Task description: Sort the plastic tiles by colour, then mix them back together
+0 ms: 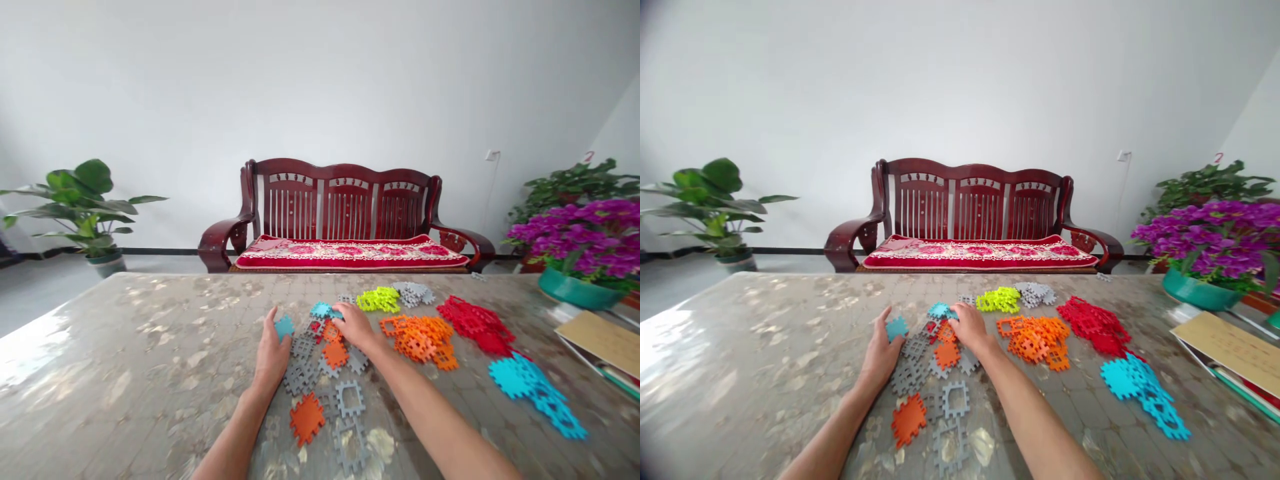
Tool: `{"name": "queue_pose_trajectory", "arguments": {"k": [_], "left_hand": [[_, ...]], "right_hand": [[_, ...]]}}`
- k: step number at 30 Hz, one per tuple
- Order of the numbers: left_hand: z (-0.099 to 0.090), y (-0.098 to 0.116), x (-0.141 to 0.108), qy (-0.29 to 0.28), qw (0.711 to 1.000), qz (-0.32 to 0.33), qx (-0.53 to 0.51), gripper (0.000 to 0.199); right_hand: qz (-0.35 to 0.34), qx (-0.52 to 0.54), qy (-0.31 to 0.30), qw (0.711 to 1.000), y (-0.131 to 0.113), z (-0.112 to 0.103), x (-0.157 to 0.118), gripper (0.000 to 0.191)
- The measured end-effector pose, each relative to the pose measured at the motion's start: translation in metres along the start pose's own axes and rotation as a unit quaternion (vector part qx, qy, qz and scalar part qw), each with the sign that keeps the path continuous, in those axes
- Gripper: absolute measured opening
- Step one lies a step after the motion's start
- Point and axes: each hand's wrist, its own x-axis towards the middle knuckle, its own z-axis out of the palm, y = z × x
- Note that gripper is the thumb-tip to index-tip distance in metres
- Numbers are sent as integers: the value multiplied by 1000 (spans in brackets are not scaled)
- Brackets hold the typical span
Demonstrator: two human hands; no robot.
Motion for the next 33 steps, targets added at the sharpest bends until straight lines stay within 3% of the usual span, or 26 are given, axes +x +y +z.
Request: {"name": "queue_pose_trajectory", "arguments": {"k": [6, 12, 19, 28, 33], "left_hand": [[1, -1, 0, -12, 1000, -16, -2, 68], [0, 1, 0, -18, 1000, -19, 6, 68], [-3, 5, -1, -15, 1000, -28, 4, 66], [-4, 10, -2, -30, 999, -44, 7, 61], [-3, 8, -1, -18, 1000, -17, -2, 54]], "right_hand": [[74, 4, 71, 995, 4, -5, 0, 23], [133, 39, 120, 983, 3, 2, 24, 31], [125, 26, 56, 990, -8, 22, 35, 29], [122, -41, -27, 991, -21, 10, 33, 51], [121, -27, -42, 991, -29, 5, 30, 43]]}}
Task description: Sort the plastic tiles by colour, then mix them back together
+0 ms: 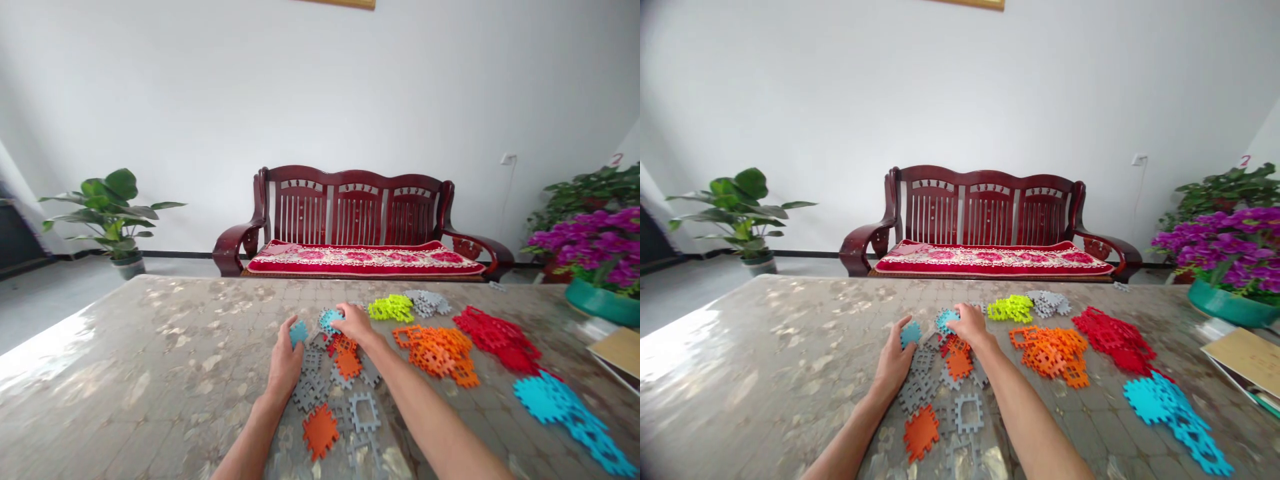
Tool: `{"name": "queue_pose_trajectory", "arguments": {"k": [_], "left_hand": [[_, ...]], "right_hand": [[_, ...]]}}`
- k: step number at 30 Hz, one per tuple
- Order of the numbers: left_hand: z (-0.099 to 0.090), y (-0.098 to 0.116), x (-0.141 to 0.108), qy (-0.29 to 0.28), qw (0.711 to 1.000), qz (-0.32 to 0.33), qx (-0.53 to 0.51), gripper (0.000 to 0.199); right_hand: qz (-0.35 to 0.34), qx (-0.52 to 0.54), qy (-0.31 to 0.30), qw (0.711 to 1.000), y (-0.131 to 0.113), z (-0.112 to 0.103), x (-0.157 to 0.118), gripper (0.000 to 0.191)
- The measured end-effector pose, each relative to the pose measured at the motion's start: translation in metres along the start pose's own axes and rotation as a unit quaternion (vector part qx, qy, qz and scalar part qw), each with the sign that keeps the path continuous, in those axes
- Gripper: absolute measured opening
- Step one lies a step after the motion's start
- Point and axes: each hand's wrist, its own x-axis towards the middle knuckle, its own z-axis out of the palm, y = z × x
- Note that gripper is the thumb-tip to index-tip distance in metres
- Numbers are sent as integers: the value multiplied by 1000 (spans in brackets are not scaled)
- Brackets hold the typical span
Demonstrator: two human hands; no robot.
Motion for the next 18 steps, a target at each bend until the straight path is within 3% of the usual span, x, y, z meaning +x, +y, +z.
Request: {"name": "queue_pose_trajectory", "arguments": {"k": [3, 7, 12, 15, 18], "left_hand": [[2, -4, 2, -6, 999, 38, -32, 43], [4, -7, 2, 11, 987, 135, -82, 38], [3, -3, -2, -1, 973, 219, -77, 40], [1, -1, -6, -41, 967, 243, -59, 43], [0, 0, -8, -78, 960, 265, -37, 43]], "right_hand": [[-4, 38, 5, 999, -4, -5, -6, 30], [-5, 129, 12, 992, -17, -5, -23, 22], [19, 267, -58, 962, -41, 8, -57, 26], [69, 409, -94, 905, -48, 13, -73, 31], [104, 512, -76, 849, -47, 13, -80, 30]]}}
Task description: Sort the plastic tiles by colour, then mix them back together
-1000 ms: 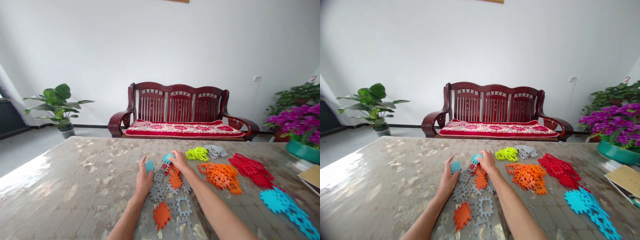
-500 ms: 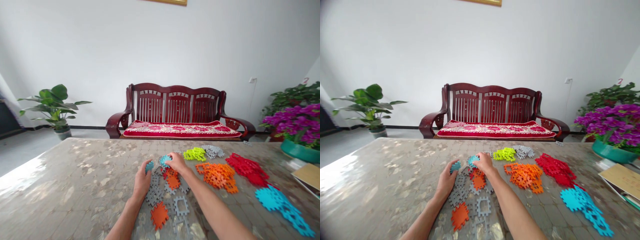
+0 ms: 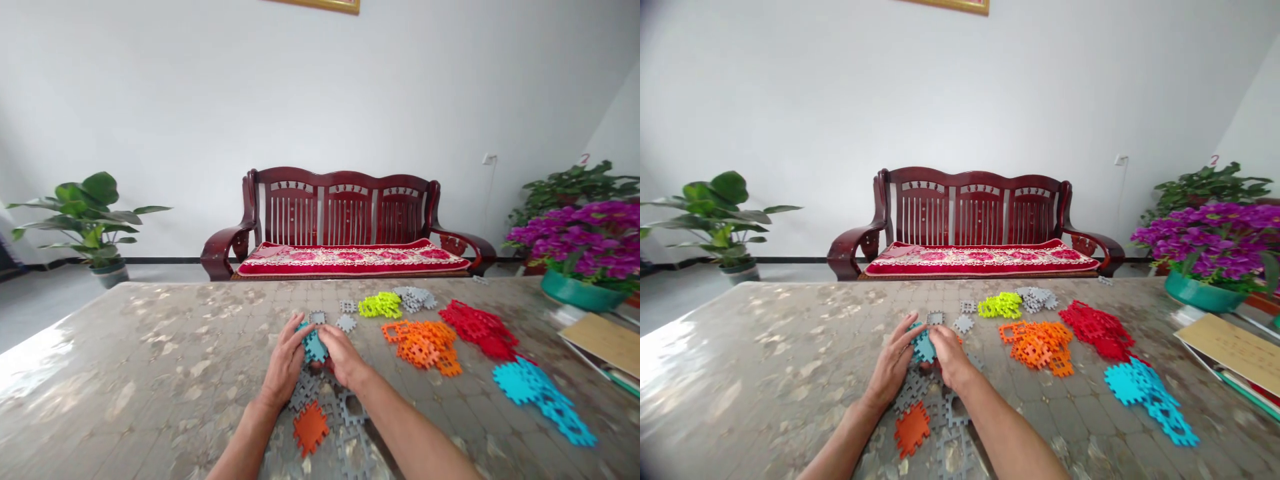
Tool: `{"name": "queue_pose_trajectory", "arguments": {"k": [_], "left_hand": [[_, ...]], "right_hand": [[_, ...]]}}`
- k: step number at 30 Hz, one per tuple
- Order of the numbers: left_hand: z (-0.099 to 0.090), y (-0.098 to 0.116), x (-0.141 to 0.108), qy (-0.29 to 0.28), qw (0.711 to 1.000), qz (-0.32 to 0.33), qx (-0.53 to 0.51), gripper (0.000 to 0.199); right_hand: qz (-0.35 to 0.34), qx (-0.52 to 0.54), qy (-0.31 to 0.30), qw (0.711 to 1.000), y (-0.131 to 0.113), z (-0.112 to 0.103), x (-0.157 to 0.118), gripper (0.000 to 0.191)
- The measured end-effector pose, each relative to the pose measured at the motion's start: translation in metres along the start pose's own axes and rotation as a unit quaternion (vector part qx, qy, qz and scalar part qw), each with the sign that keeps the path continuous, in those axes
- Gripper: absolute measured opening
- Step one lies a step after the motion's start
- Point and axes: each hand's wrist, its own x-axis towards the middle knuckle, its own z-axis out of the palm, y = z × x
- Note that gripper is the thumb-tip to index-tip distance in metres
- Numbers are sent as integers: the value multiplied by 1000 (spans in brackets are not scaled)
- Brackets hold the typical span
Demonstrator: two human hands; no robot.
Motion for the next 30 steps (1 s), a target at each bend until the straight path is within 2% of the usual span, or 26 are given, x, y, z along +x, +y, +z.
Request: {"name": "queue_pose_trajectory", "arguments": {"k": [5, 10, 15, 18, 21, 25, 27, 30], "left_hand": [[1, 5, -1, -47, 998, 32, 36, 45], [-1, 11, -2, -81, 994, 63, 46, 48], [-2, 18, -5, -79, 995, 51, 27, 57], [-2, 18, -7, -92, 995, 47, 10, 58], [-2, 11, -6, -47, 999, 9, 3, 57], [-3, -1, -1, 44, 992, -114, 6, 61], [-3, -4, 2, 53, 986, -158, 12, 62], [-3, -6, 5, 24, 984, -175, 14, 62]], "right_hand": [[-53, 12, 53, 997, 3, -5, 0, 17], [-57, 51, 59, 995, 0, 2, 0, 23], [-37, 46, 18, 998, -6, 5, -14, 22], [-55, 14, 49, 997, -13, -2, -27, 26], [-39, 15, 76, 996, -25, -23, -43, 39], [-48, 5, 106, 993, -42, -71, -68, 43], [-68, -27, 138, 988, -48, -101, -83, 40], [-96, -96, 206, 969, -50, -151, -107, 41]]}}
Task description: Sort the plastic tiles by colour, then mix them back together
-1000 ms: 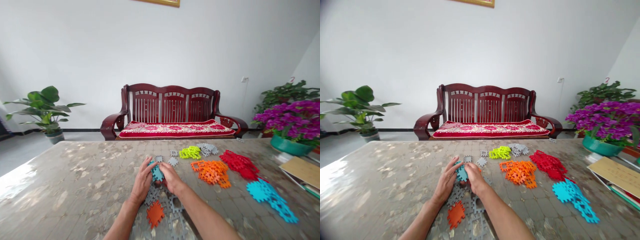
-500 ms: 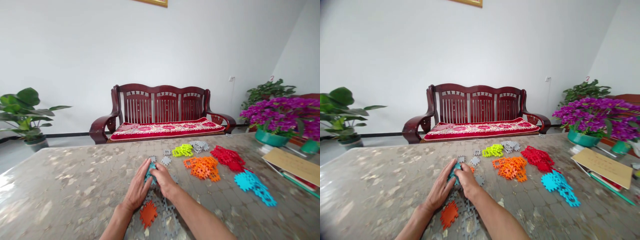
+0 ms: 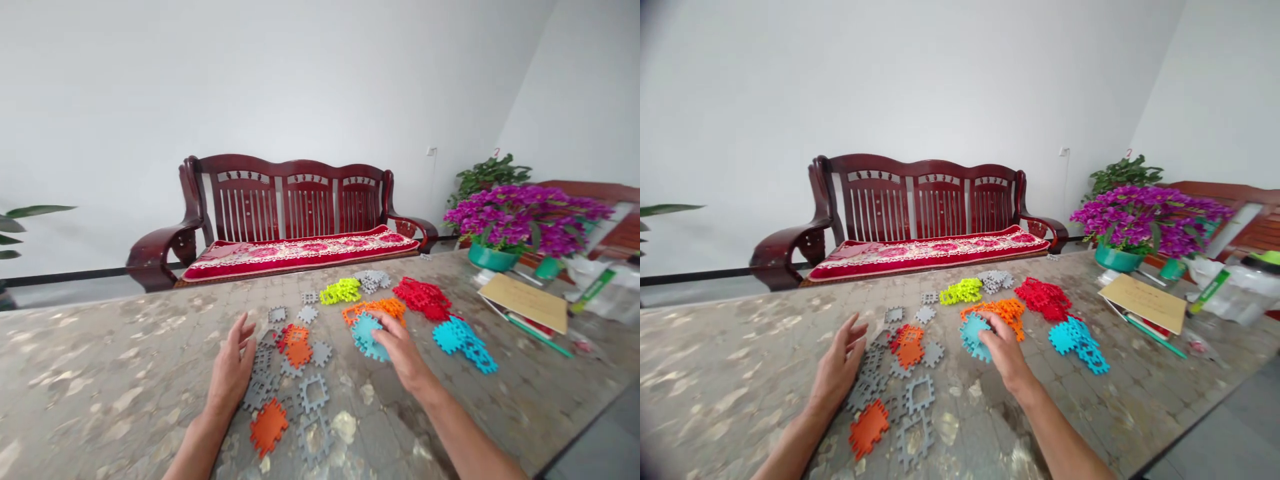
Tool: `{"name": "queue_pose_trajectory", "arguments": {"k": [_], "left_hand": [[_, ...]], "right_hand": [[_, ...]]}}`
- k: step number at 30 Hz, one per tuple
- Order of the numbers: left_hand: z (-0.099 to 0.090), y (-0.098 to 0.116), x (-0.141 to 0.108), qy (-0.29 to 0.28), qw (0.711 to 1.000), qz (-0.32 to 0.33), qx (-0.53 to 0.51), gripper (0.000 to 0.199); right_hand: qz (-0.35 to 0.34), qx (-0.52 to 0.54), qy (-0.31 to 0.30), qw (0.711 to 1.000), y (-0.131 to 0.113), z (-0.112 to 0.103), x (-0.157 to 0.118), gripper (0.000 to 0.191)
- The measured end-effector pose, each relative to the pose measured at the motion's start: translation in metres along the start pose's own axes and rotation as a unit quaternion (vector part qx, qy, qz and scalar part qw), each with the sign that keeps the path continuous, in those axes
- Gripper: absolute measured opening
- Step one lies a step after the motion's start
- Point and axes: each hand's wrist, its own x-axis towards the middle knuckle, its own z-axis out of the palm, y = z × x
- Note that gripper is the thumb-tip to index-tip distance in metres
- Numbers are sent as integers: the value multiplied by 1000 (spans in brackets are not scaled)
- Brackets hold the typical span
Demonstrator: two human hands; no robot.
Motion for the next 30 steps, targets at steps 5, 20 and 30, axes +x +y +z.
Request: {"name": "queue_pose_trajectory", "arguments": {"k": [5, 20, 30], "left_hand": [[3, -8, 4, -51, 999, 5, 7, 54], [3, -17, 9, -66, 995, 26, 71, 42], [3, -8, 7, -56, 996, 27, 65, 39]], "right_hand": [[-20, -154, 141, 978, 25, -85, -9, 43], [-23, -426, 246, 870, 64, -153, -30, 40], [-168, -558, 71, 810, 68, -117, -39, 31]]}}
